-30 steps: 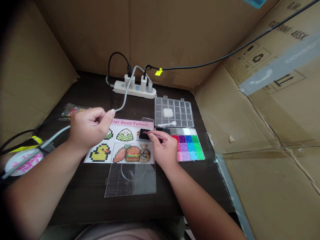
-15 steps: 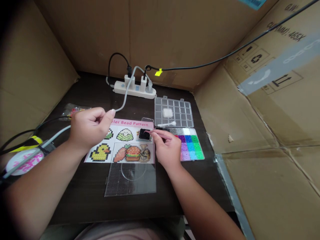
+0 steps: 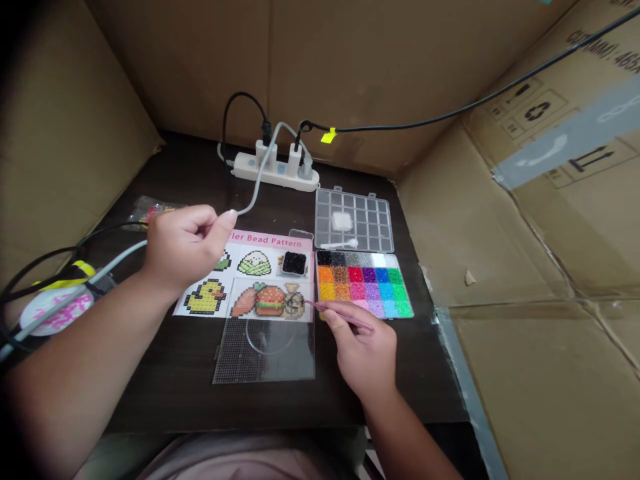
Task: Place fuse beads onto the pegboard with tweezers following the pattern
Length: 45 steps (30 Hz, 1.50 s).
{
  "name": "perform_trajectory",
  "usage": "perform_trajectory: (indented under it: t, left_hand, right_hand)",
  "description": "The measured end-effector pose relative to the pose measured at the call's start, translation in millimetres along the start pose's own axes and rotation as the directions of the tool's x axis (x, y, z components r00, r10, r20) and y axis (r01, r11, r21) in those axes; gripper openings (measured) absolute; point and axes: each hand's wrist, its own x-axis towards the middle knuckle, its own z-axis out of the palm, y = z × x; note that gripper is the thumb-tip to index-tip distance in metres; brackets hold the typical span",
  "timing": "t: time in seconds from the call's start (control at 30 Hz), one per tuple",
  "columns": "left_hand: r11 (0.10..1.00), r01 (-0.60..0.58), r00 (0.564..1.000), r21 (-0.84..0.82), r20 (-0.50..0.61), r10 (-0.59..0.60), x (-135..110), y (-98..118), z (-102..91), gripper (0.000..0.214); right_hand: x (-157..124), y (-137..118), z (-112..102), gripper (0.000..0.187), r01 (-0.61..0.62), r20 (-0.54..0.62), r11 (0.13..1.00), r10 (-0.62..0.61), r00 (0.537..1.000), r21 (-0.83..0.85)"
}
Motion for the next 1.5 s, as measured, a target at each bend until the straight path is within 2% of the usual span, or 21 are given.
perform_trajectory:
  t: [0.27, 0.97, 1.1, 1.27, 1.4, 1.5]
  left_hand:
    - [1.000, -0.017, 1.000, 0.003, 0.002, 0.017, -1.2, -1.3, 2.2, 0.043]
    - [1.000, -0.011, 1.000, -0.001, 0.016, 0.011, -0.7, 0.7, 1.6, 0.044]
    - [1.000, -0.007, 1.000, 0.008, 0.017, 0.007, -1.0, -0.8, 1.6, 0.044]
    - [1.000, -0.015, 1.000, 0.005, 0.008, 0.015, -1.2, -0.2, 1.7, 0.045]
    - [1.000, -0.015, 1.000, 0.010, 0.009, 0.015, -0.9, 1.4, 0.3, 0.044]
    - [1.000, -0.015, 1.000, 0.006, -0.001, 0.015, -0.3, 1.5, -1.3, 0.044]
  right_hand:
    - [-9.0, 13.2, 4.0, 0.010, -0.004, 0.026, 1.000, 0.003, 1.000, 0.023]
    - [-9.0, 11.1, 6.7, 0.011, 0.016, 0.058, 1.000, -0.017, 0.998, 0.024]
    - [-7.6, 9.0, 4.1, 0.010, 0.013, 0.021, 0.999, -0.014, 1.000, 0.037]
    - [13.5, -6.5, -0.8, 0.011, 0.023, -0.071, 0.999, -0.021, 0.997, 0.031]
    - [40.6, -21.5, 10.3, 0.011, 0.075, -0.035, 0.992, -0.071, 0.997, 0.101]
    - [51.2, -22.3, 25.5, 0.009, 0.085, -0.001, 0.992, -0.085, 0.996, 0.098]
